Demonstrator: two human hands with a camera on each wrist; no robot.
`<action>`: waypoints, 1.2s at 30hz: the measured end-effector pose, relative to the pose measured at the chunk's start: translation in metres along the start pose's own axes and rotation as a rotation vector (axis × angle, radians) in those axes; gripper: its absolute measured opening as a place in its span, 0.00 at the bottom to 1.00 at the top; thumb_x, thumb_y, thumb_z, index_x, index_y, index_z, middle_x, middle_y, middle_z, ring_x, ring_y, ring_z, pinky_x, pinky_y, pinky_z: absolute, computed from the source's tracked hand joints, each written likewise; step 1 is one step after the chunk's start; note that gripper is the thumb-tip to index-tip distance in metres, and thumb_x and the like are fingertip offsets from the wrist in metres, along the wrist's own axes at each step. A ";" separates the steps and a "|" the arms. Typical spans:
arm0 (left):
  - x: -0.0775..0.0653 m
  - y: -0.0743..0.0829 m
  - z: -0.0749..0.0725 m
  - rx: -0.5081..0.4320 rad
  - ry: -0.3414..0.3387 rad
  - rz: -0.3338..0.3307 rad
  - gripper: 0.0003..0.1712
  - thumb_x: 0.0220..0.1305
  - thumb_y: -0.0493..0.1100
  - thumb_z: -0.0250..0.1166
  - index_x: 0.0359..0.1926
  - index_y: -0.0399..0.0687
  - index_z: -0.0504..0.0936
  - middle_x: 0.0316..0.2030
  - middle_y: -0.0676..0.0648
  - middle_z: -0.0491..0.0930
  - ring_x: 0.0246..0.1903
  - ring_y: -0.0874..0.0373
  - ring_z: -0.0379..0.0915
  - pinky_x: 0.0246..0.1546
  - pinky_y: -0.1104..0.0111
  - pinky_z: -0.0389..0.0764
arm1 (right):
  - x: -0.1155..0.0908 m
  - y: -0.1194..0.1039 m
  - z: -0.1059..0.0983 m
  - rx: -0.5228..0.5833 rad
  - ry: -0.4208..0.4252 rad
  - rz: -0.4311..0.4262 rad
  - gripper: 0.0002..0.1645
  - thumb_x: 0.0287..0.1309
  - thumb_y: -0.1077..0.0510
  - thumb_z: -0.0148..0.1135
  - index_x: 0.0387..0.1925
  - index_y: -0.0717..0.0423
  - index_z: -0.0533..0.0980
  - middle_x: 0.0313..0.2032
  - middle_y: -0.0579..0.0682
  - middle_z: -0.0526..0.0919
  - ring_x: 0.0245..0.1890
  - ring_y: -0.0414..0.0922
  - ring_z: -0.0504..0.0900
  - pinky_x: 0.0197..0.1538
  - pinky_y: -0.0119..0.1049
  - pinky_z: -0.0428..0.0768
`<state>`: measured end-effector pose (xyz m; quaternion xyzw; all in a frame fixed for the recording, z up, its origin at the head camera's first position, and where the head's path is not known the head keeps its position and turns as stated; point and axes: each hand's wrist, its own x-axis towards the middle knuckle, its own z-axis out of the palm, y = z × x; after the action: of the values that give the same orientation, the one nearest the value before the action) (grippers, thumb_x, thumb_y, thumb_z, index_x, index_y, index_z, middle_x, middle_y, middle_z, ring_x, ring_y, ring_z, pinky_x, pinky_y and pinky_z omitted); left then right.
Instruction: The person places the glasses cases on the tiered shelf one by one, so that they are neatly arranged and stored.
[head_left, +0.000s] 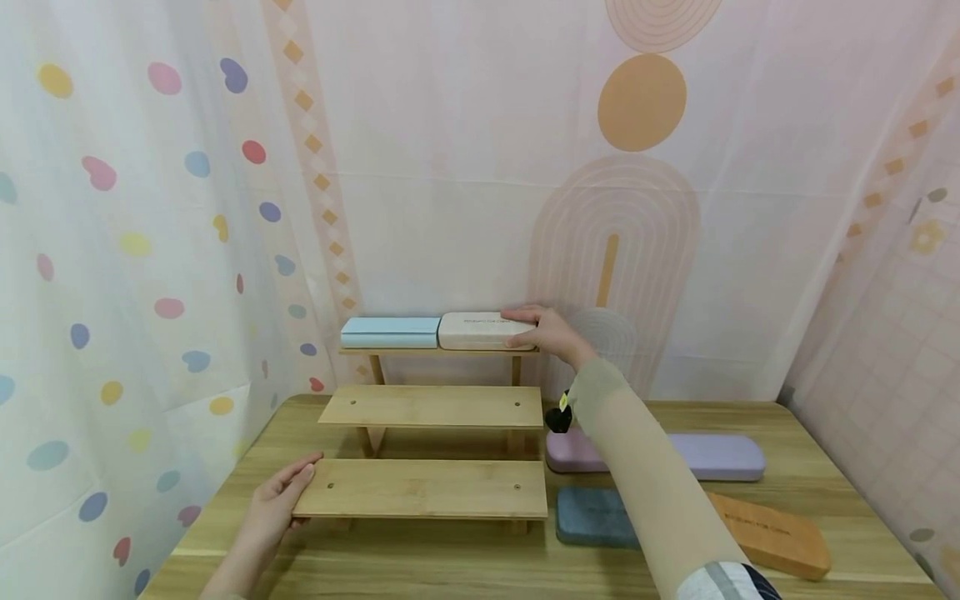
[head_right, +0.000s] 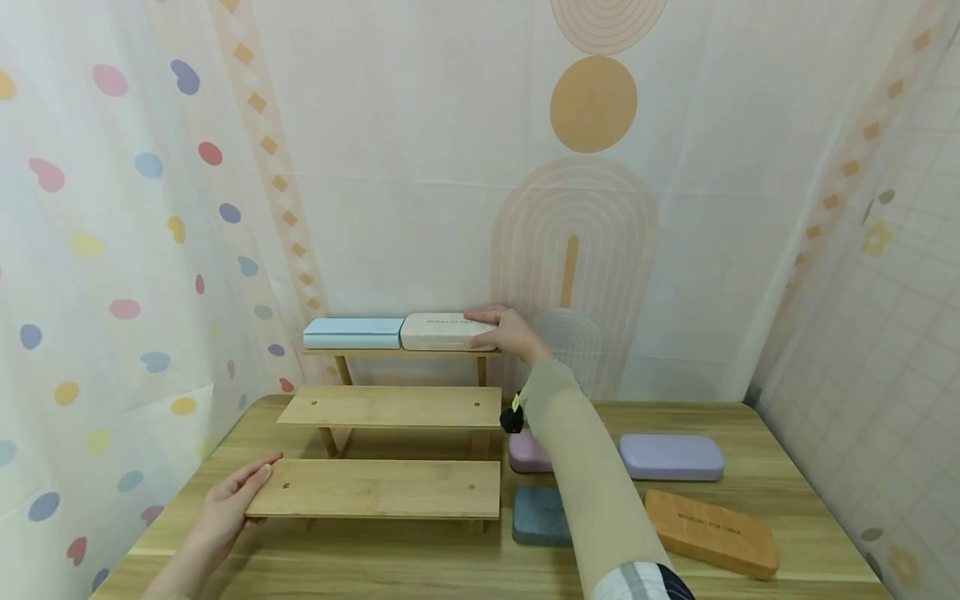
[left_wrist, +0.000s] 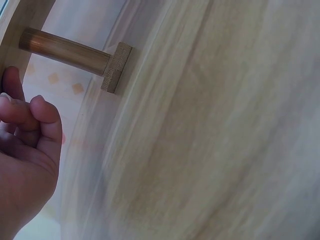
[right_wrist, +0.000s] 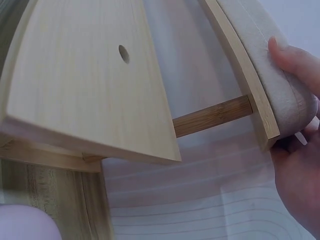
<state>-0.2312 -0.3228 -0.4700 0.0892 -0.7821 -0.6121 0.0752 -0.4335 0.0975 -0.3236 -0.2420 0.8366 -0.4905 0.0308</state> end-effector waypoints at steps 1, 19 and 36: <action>0.000 0.000 0.000 -0.003 -0.001 0.000 0.33 0.69 0.59 0.58 0.66 0.44 0.71 0.35 0.65 0.80 0.16 0.60 0.70 0.17 0.71 0.72 | 0.000 0.000 0.000 -0.003 0.000 -0.001 0.35 0.50 0.54 0.75 0.62 0.44 0.75 0.67 0.49 0.65 0.67 0.49 0.59 0.68 0.48 0.59; 0.009 -0.002 0.006 -0.010 -0.011 -0.026 0.28 0.67 0.60 0.59 0.63 0.55 0.77 0.37 0.65 0.80 0.19 0.60 0.71 0.18 0.70 0.74 | -0.018 -0.001 -0.017 -0.068 0.019 -0.028 0.32 0.54 0.58 0.71 0.61 0.57 0.75 0.63 0.54 0.72 0.62 0.51 0.68 0.64 0.46 0.66; 0.022 -0.003 0.006 -0.040 -0.028 0.022 0.10 0.69 0.57 0.59 0.47 0.79 0.83 0.34 0.71 0.78 0.17 0.61 0.70 0.16 0.71 0.73 | -0.140 0.045 -0.051 0.046 -0.119 -0.043 0.34 0.60 0.55 0.67 0.65 0.61 0.69 0.61 0.58 0.74 0.60 0.58 0.71 0.59 0.47 0.73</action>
<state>-0.2539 -0.3230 -0.4741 0.0702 -0.7717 -0.6279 0.0727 -0.3417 0.2180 -0.3611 -0.2880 0.8162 -0.4951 0.0754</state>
